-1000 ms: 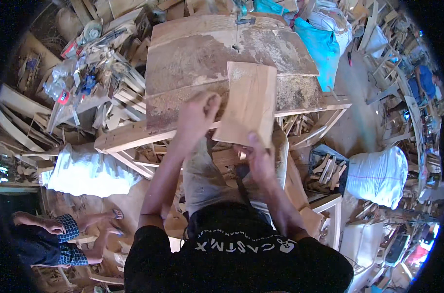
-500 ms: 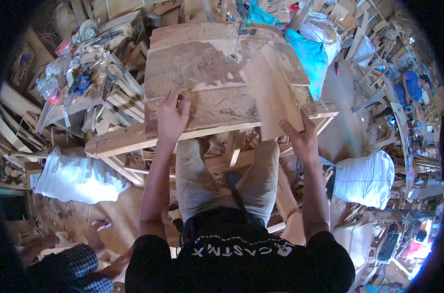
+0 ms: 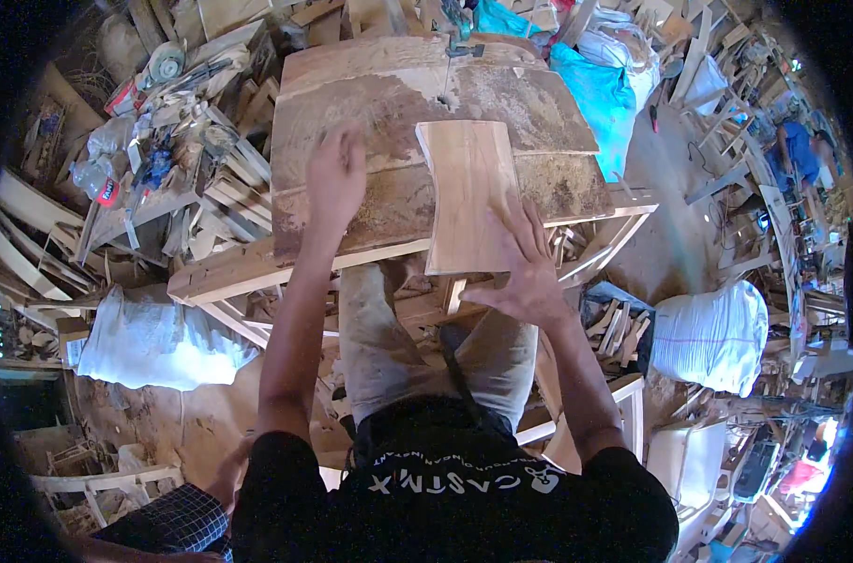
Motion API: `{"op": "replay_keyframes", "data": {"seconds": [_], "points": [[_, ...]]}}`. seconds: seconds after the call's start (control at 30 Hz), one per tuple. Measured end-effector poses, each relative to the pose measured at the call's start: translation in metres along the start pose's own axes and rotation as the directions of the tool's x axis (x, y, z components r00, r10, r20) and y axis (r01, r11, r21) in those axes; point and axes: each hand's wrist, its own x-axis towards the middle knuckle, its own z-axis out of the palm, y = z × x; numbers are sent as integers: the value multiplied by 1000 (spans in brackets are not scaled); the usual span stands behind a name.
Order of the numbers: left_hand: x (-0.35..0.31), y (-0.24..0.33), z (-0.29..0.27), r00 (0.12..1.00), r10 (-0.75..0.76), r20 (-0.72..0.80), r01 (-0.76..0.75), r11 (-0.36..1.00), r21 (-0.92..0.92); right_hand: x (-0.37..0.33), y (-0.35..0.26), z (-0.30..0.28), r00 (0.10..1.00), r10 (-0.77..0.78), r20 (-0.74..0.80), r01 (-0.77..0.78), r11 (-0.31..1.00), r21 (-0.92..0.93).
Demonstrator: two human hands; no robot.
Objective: The person uses a power saw to cut curved shapes into small wooden boards, handling one board at a time and positioning it on a workbench.
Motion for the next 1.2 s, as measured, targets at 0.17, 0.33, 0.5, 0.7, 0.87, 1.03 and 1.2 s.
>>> {"op": "replay_keyframes", "data": {"seconds": [0.17, 0.33, 0.5, 0.7, 0.87, 1.03, 1.2], "points": [[66, -11, 96, 995, -53, 82, 37, 983, 179, 27, 3, 5, 998, -43, 41, 45, 998, -40], [80, -24, 157, 1000, 28, -1, -26, 944, 328, 40, 12, 10, 995, -88, -39, 89, 995, 41], [96, -31, 176, 997, -67, 36, 46, 911, 411, 56, 17, 9, 999, -32, -32, 32, 999, 12], [104, -32, 183, 993, -115, -25, 117, 932, 344, 67, 23, 13, 999, -10, -34, 10, 1000, -1], [110, -38, 185, 996, -77, -51, 91, 919, 385, 75, 25, 15, 999, -13, -38, 14, 1000, 11], [115, -33, 186, 993, -117, -9, 110, 909, 402, 82, 35, 15, 997, -34, -63, 34, 999, 6], [123, -36, 187, 986, -158, 54, 118, 890, 441, 87, 40, 14, 998, -35, -51, 35, 999, 15]]}}
